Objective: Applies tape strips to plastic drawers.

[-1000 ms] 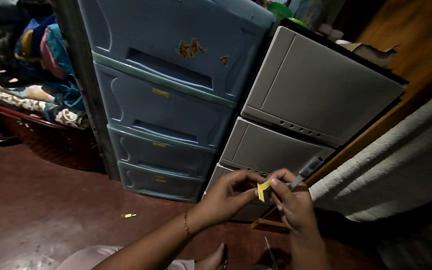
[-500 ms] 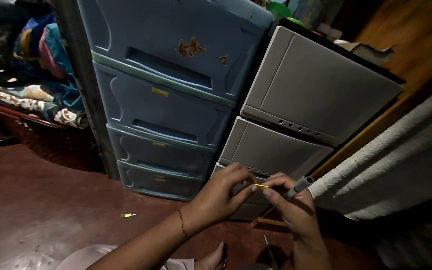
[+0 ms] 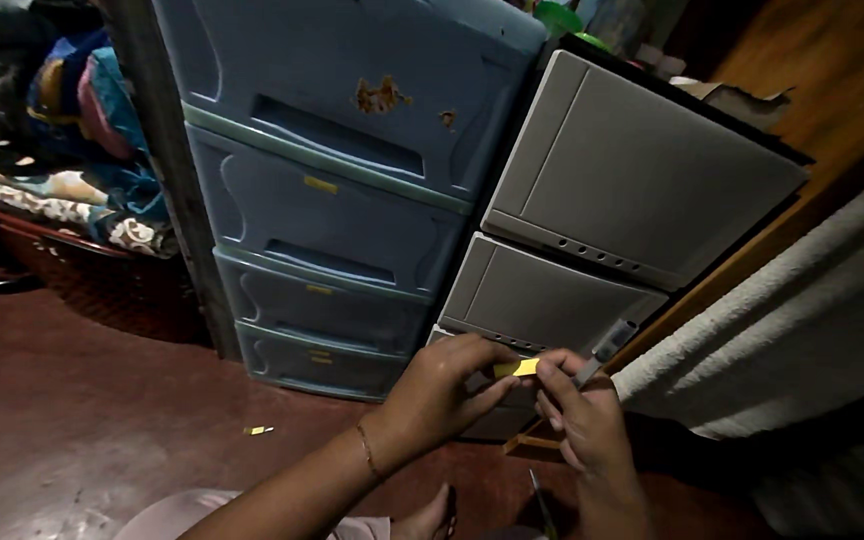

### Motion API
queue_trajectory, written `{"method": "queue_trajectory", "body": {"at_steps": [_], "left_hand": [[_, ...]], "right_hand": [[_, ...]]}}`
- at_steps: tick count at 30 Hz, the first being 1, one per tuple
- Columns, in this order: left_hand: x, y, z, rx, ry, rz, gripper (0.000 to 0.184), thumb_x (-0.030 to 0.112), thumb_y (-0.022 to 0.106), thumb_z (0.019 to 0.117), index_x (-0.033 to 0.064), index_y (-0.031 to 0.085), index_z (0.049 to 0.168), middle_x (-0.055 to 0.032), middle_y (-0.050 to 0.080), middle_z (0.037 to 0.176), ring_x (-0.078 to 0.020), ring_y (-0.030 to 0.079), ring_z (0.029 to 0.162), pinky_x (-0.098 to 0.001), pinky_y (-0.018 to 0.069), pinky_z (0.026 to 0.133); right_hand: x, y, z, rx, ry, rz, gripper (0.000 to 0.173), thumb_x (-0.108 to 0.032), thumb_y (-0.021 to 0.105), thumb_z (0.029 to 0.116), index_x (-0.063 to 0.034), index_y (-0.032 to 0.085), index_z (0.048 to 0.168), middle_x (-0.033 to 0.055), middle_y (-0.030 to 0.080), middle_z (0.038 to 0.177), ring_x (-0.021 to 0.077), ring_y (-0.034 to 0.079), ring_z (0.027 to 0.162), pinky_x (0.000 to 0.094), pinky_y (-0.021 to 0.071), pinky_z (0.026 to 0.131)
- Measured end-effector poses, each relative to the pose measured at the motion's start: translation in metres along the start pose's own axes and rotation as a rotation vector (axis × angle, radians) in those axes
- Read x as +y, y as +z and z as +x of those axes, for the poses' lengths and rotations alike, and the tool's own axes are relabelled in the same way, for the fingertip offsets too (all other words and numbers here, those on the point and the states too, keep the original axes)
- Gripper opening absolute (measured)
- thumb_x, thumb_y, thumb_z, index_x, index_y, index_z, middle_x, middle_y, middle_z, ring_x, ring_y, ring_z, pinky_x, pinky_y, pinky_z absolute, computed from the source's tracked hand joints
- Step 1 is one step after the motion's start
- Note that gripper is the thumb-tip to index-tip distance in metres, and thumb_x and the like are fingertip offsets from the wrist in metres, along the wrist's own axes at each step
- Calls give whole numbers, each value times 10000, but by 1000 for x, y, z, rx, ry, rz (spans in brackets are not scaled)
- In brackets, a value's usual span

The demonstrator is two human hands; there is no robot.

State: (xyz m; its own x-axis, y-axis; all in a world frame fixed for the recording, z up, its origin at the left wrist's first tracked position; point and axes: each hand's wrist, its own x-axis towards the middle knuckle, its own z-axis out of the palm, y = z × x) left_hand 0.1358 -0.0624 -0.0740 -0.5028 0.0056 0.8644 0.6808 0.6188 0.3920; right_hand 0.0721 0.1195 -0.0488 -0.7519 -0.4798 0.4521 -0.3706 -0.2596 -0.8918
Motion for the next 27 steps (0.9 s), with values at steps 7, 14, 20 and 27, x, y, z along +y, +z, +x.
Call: {"method": "queue_trajectory", "body": {"at_steps": [7,14,20,27], "left_hand": [[-3,1,-1,27,5,-28,190,193,710,963,22,734,1042,-56,744,951,-56,691,913,-188,557,861],[-6,3,-2,18,57,46,182,210,700,975,53,735,1060,-48,748,964,-91,687,932,-237,543,885],[-6,5,-3,25,91,151,171,219,697,971,78,741,1058,-46,747,944,-135,691,918,-287,540,890],[-8,9,-2,50,88,171,151,186,645,993,81,742,1040,-38,746,913,-137,690,896,-297,526,901]], "right_hand": [[3,-11,3,-80,139,232,136,-141,622,1010,-59,719,960,28,736,833,-60,459,445,100,394,415],[7,-11,5,-66,87,152,160,-151,748,906,-55,727,1032,-2,708,849,-46,480,492,115,413,438],[11,-5,4,25,-153,-135,296,-120,786,844,-49,640,1090,-60,680,954,-59,502,575,107,445,500],[24,-3,5,125,-559,-568,128,-110,754,870,-10,761,950,51,652,951,-31,600,788,66,500,653]]}}
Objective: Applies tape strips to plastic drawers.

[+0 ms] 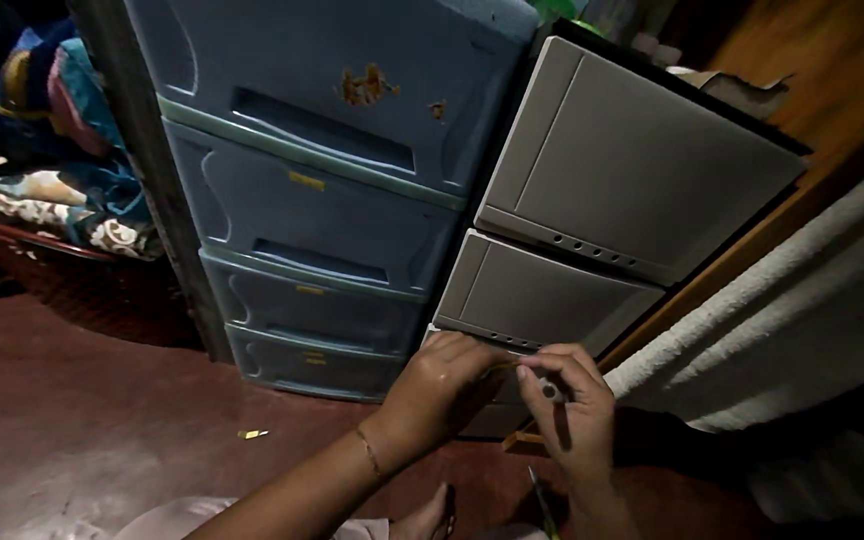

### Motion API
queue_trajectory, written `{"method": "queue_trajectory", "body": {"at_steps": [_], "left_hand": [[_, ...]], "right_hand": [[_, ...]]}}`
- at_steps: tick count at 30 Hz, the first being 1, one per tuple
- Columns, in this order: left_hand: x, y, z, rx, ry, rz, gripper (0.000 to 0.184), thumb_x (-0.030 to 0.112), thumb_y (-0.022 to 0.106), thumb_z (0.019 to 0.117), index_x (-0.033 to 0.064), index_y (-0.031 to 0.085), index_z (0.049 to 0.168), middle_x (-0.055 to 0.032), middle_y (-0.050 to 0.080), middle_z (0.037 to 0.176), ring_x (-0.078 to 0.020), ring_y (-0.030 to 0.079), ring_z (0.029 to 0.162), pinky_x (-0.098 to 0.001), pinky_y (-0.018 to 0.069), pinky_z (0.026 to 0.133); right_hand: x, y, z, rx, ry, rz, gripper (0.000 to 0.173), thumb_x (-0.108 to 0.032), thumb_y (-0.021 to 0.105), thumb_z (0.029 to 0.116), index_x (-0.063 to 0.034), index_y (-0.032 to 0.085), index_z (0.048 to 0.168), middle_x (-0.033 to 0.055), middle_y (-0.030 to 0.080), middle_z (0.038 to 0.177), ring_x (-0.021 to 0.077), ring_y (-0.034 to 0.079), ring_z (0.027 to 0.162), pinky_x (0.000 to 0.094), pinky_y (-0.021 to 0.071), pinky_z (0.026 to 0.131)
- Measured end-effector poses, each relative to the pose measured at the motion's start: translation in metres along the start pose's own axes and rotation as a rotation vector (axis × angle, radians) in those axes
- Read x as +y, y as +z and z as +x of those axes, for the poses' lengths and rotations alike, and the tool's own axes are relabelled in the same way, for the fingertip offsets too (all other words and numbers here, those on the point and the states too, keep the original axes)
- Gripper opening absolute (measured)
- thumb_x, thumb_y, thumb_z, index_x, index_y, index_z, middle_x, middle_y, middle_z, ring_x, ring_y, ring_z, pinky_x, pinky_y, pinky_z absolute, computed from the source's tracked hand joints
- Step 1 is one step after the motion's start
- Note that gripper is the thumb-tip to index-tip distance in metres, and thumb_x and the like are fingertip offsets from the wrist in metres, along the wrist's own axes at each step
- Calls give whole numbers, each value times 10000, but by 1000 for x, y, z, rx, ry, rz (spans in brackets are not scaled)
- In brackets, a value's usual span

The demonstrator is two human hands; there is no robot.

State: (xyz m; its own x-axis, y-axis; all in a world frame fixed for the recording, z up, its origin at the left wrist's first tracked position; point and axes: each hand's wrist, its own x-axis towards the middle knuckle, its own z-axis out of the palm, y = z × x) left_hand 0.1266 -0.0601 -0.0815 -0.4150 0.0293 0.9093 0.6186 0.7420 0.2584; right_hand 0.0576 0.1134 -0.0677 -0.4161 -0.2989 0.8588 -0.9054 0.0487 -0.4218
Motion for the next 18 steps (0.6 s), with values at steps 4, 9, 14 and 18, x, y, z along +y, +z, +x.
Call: {"method": "queue_trajectory", "body": {"at_steps": [4,9,14,18], "left_hand": [[-5,7,15,6,-86,-147,158,157,663,989,32,744,1042,-45,756,948,-65,708,893,-210,569,870],[-16,14,60,-52,-119,-230,187,117,609,1011,5,730,1100,-61,749,989,-48,704,902,-202,569,872],[-33,17,114,-71,-100,-193,169,77,654,976,15,695,1128,-59,740,986,-73,711,863,-257,593,831],[-49,16,158,-44,87,-2,109,115,671,973,62,718,1057,-27,737,940,-117,695,859,-314,579,824]], "right_hand": [[4,-4,11,-44,148,203,422,-111,754,892,99,596,1222,67,689,1120,-52,549,679,104,467,576],[11,-12,51,-1,339,298,74,-45,696,919,-34,713,990,-49,702,854,-44,574,624,115,468,532],[21,-19,105,60,391,249,87,-41,724,910,-36,687,989,-20,669,830,-4,533,576,139,432,500],[30,-25,146,113,267,94,121,-46,763,889,-71,697,987,-31,669,830,7,572,642,166,481,579]]}}
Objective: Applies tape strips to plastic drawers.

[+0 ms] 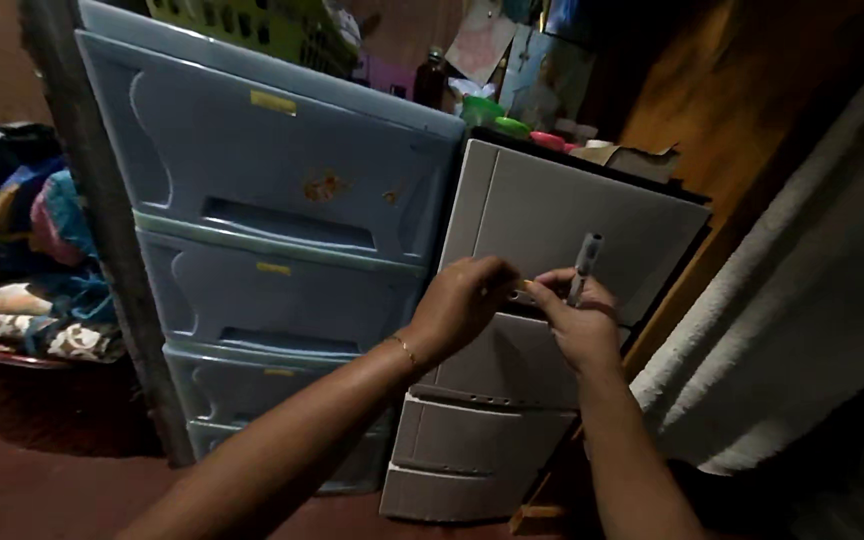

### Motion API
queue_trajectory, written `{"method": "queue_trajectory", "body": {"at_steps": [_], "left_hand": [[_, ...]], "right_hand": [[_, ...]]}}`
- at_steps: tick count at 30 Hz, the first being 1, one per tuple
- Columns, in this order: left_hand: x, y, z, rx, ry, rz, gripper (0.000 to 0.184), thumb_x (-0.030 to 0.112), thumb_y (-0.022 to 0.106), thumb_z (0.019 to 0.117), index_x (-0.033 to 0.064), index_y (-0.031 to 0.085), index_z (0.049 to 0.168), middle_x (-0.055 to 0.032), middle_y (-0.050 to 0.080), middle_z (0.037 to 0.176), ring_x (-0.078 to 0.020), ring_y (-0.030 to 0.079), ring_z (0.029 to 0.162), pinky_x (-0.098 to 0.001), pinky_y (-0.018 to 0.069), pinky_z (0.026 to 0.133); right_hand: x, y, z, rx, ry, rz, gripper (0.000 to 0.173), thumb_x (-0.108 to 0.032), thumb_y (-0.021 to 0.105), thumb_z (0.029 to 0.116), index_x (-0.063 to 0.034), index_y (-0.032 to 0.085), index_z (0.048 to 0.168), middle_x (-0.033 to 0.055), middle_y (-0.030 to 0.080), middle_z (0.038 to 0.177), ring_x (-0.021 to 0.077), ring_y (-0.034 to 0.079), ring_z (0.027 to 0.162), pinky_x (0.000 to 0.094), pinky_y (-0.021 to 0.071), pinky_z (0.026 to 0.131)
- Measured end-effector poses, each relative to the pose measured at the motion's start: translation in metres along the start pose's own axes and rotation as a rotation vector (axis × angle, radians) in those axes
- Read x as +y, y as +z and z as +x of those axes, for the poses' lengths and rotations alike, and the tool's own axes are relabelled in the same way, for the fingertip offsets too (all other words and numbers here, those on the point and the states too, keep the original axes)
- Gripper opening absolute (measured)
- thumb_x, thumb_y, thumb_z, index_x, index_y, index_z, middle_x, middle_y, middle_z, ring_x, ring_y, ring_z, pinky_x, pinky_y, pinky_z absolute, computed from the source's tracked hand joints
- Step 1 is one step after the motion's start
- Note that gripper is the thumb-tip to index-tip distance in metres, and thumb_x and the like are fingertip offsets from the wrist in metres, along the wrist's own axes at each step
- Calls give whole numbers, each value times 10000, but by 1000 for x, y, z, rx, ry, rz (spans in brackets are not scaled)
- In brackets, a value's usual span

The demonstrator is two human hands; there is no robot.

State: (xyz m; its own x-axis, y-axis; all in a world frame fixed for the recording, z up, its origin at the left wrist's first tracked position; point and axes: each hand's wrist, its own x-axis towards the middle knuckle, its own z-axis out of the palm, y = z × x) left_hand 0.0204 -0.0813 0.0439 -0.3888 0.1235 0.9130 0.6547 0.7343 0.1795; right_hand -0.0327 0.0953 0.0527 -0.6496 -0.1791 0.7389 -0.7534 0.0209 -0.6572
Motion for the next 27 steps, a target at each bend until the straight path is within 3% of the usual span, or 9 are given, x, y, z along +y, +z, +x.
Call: {"method": "queue_trajectory", "body": {"at_steps": [5,13,16,19,21,22,24,25,27], "left_hand": [[-35,1,38,92,261,269,152,176,680,959,109,753,1075,-67,733,1052,-263,649,970,-447,486,855],[-66,12,44,234,378,280,118,235,721,926,155,768,1000,-69,689,1131,-216,601,1002,-394,435,882],[-67,13,43,250,391,294,120,234,706,936,152,780,984,-93,692,1150,-239,605,1013,-404,433,902],[-68,14,43,252,394,310,114,241,702,941,163,779,971,-98,687,1162,-241,601,1026,-406,421,911],[-69,14,43,255,400,312,109,237,697,940,164,775,960,-102,681,1164,-237,596,1021,-402,414,905],[-69,15,43,254,402,310,110,239,697,942,161,774,954,-105,679,1173,-237,594,1022,-401,411,905],[-70,15,42,251,406,307,107,239,703,940,158,774,942,-110,676,1191,-237,592,1028,-404,405,911],[-71,15,42,250,411,303,107,241,703,941,160,773,941,-110,673,1191,-234,586,1026,-401,397,908],[-72,15,42,252,414,300,106,243,700,947,167,774,944,-105,669,1194,-229,577,1024,-395,387,901]], "right_hand": [[8,-3,41,33,-210,-135,93,-91,754,920,-65,716,1001,-15,665,803,10,576,630,175,487,568],[17,0,52,59,-304,-233,82,-113,738,919,-70,706,980,-17,662,796,9,583,635,177,494,572],[14,3,48,118,-258,-235,247,-130,745,909,-55,619,1108,4,636,867,21,584,658,198,516,585],[13,3,48,224,-344,-37,120,-190,540,1055,-91,597,1090,-81,641,827,-29,548,574,157,486,518],[11,-3,51,163,-504,199,348,-341,338,1117,-155,627,1059,-103,690,900,-1,635,679,190,561,620],[8,-5,52,104,-563,241,469,-521,310,1097,-186,637,1077,-108,677,955,29,656,784,223,576,709],[2,-1,55,83,-616,216,621,-730,249,1003,-227,611,1022,-142,643,813,-5,615,648,173,528,554],[2,5,57,86,-642,214,621,-714,246,1012,-215,615,1000,-139,644,745,-19,599,570,154,505,477],[10,13,62,76,-721,177,452,-514,324,1100,-179,626,1069,-117,685,820,-6,648,641,162,549,537]]}}
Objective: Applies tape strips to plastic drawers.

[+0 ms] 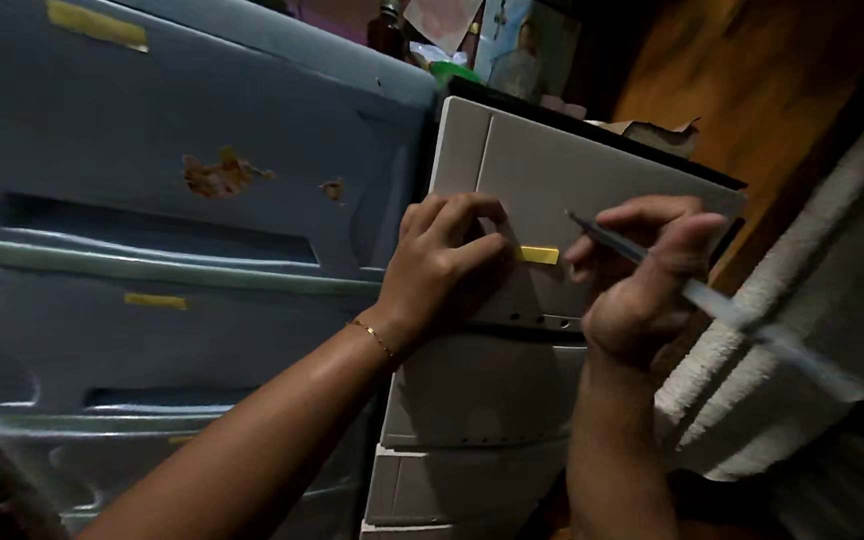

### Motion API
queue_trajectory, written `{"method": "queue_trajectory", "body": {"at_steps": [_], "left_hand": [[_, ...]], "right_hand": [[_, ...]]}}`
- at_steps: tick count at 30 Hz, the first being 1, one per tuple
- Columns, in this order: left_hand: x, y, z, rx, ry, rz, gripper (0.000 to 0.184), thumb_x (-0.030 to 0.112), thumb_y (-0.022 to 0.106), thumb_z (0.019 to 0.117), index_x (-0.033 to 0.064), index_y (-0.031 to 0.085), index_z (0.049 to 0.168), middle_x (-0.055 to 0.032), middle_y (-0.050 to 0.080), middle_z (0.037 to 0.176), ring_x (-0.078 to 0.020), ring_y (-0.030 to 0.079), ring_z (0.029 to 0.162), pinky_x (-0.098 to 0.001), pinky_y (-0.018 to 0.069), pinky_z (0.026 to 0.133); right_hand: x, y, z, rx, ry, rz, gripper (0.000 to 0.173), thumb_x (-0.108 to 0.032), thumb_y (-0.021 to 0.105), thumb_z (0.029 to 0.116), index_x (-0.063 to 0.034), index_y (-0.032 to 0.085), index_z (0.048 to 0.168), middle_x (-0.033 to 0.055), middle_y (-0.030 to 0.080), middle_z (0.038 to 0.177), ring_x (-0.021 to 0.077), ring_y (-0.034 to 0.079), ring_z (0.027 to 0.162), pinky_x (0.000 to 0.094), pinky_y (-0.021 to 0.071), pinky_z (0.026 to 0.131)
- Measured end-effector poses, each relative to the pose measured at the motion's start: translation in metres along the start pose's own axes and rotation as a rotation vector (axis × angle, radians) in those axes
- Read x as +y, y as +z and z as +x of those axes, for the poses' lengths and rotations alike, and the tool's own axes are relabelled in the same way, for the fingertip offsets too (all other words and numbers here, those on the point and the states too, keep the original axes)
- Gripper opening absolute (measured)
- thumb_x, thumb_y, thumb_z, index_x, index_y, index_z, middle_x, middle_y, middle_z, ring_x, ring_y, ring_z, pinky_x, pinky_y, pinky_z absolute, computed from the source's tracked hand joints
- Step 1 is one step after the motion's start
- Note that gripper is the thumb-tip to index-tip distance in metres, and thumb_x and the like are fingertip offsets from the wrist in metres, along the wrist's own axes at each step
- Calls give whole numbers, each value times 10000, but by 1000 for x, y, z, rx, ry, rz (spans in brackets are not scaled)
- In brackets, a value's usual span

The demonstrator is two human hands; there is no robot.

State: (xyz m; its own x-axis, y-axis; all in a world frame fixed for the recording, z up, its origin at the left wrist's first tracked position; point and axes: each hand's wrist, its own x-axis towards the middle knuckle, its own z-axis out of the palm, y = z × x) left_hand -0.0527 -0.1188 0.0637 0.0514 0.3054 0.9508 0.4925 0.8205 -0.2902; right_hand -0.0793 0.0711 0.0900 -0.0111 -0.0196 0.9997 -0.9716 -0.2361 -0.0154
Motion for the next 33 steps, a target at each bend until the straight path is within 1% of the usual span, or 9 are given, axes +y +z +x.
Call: {"method": "queue_trajectory", "body": {"at_steps": [2,3,6,9,11,13,15,22,33], "left_hand": [[0,0,0,4,-4,6,109,244,691,951,173,774,943,-99,666,1193,-226,571,1025,-389,385,901],[0,1,0,9,-5,8,110,241,689,952,170,772,939,-100,667,1193,-228,570,1030,-387,384,899],[0,2,-1,31,-3,13,114,230,682,955,160,763,916,-102,672,1190,-227,574,1032,-388,381,903],[0,3,-1,40,6,16,110,225,679,950,159,757,909,-104,669,1195,-233,571,1033,-386,381,902],[0,3,0,40,8,22,107,225,678,950,163,755,908,-100,667,1191,-232,571,1032,-387,383,903],[1,3,0,47,10,25,108,223,681,948,162,759,906,-103,670,1188,-237,573,1033,-388,385,906],[1,4,0,48,9,33,112,222,670,954,164,754,907,-102,676,1193,-241,579,1051,-385,393,909],[1,4,0,44,13,38,111,214,665,957,162,759,927,-107,675,1185,-242,575,1026,-389,383,885],[1,4,0,66,17,33,98,179,667,940,166,762,918,-109,681,1175,-239,573,1027,-377,379,875]], "right_hand": [[12,4,-2,-19,-70,10,243,-327,459,1107,-154,630,1113,-68,703,958,40,681,774,206,588,648],[17,7,-3,5,-91,27,190,-291,510,1089,-165,650,1065,-75,673,948,29,656,774,192,575,650],[27,15,-9,156,-126,64,296,-308,499,1083,-221,674,860,-138,627,791,-29,599,676,140,510,586],[28,20,-14,162,-203,11,200,-303,566,1065,-208,672,925,-131,654,824,-29,646,706,142,562,600],[33,21,-16,173,-243,-36,168,-241,684,1002,-181,668,846,-118,658,776,-26,639,666,149,556,573],[36,24,-16,234,-268,-115,271,-120,666,974,-164,585,719,-109,580,665,-31,566,568,145,509,514],[37,26,-16,279,-275,-144,308,-52,626,952,-159,546,674,-107,538,608,-25,535,524,148,489,491],[39,27,-18,214,-304,-252,355,-67,631,953,-146,490,638,-82,519,620,-29,525,538,132,468,486],[37,30,-17,218,-289,-318,323,-60,640,946,-139,517,658,-93,538,634,-33,550,553,139,497,503]]}}
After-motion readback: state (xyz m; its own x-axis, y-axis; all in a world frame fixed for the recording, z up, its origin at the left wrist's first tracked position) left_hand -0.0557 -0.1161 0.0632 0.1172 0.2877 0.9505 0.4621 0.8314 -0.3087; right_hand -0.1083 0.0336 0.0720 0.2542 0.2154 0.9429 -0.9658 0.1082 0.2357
